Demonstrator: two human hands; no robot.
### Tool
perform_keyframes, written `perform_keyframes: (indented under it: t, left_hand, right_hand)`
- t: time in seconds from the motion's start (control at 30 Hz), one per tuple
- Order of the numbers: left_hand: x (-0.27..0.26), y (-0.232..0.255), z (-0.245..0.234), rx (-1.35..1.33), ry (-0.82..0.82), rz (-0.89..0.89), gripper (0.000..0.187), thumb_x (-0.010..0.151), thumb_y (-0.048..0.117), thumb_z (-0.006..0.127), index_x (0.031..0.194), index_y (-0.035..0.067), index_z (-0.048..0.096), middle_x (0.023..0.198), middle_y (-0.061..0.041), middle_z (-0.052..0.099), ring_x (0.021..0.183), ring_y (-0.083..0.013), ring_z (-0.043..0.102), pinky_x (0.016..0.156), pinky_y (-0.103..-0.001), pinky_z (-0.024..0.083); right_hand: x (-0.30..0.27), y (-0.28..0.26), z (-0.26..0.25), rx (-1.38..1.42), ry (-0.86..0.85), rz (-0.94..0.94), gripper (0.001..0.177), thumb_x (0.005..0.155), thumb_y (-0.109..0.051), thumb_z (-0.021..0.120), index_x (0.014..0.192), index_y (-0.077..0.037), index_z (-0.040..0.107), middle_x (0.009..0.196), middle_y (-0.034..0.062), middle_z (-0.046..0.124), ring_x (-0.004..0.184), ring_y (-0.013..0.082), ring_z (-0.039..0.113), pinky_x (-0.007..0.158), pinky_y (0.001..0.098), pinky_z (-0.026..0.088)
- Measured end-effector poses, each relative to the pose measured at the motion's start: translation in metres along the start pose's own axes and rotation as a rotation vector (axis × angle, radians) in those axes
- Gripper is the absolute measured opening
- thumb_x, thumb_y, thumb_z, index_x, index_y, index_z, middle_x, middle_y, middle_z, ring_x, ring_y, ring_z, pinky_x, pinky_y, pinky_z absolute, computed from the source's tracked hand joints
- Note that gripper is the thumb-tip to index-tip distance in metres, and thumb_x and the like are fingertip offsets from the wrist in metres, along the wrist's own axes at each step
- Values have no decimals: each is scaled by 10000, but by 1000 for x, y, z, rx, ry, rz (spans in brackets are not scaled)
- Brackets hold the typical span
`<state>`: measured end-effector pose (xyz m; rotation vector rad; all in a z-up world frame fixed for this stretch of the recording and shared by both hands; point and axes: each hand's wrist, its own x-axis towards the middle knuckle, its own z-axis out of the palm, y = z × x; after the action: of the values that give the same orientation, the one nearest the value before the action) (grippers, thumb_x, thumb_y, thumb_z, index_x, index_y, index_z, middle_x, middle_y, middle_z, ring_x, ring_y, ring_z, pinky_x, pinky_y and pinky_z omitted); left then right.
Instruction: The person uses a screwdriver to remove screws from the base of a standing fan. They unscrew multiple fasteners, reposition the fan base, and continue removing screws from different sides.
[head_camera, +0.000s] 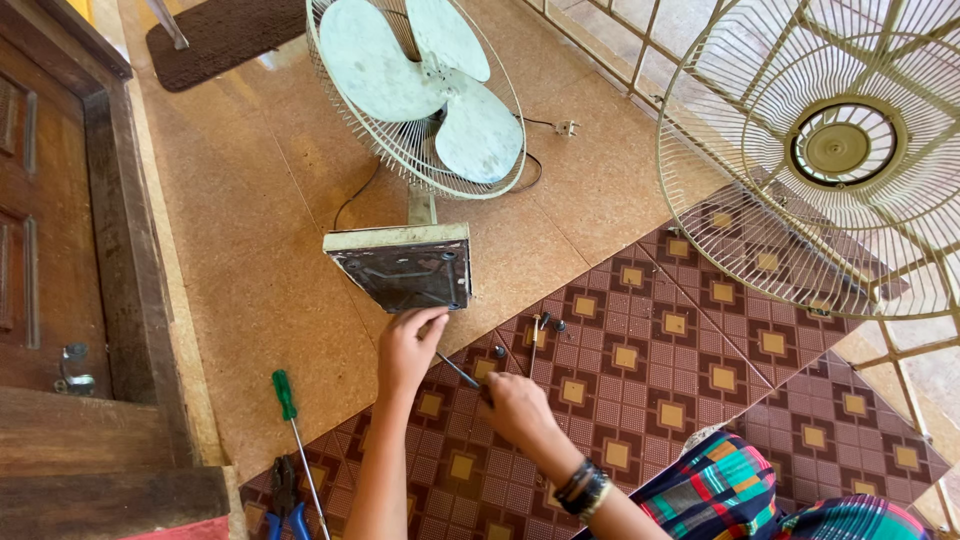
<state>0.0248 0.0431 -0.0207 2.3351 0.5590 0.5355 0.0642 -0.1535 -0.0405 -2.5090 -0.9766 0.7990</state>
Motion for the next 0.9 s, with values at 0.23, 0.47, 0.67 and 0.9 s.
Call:
perform_keyframes:
  t: [0.23, 0.47, 0.67, 0.9]
  left_hand:
    - [-42, 32, 12, -661, 472, 103, 441, 979, 350, 731, 1322, 90, 633, 1025, -88, 715, 908, -138, 690, 807, -261, 625]
    - [-79, 63, 64, -638, -256, 6, 416, 934, 247, 657, 1304, 60, 632, 980, -76, 738, 699, -140, 728, 614, -256, 609]
    - [-60, 24, 65, -153, -321, 285, 229, 1004, 189, 665, 1221, 120, 686, 955, -36, 723, 790, -155, 682, 695, -254, 585]
    - [-54, 5, 56, -344, -145, 450, 285, 909, 280, 762, 1166, 166, 712, 1139, -28, 767, 1094, -234, 690, 993, -373, 549]
  right_hand:
    - [-42, 39, -75, 684, 203, -251, 288, 895, -161, 702, 1173, -98, 662, 1046, 56, 784, 906, 156, 770, 796, 283, 630]
    - [-56, 39, -94, 545, 307, 96, 297, 945, -324, 730, 1143, -105, 693, 855, 88, 767, 754, 233, 735, 696, 353, 572]
    - [-83, 61, -94, -353, 1123, -382, 348, 950, -448, 674, 836, -122, 625, 723, 38, 701, 630, 183, 656, 576, 346, 517]
    - [-73, 110, -68, -190, 329, -231, 299, 1029, -373, 548, 895, -105, 561, 618, 56, 595, 466, 206, 537, 467, 393, 453]
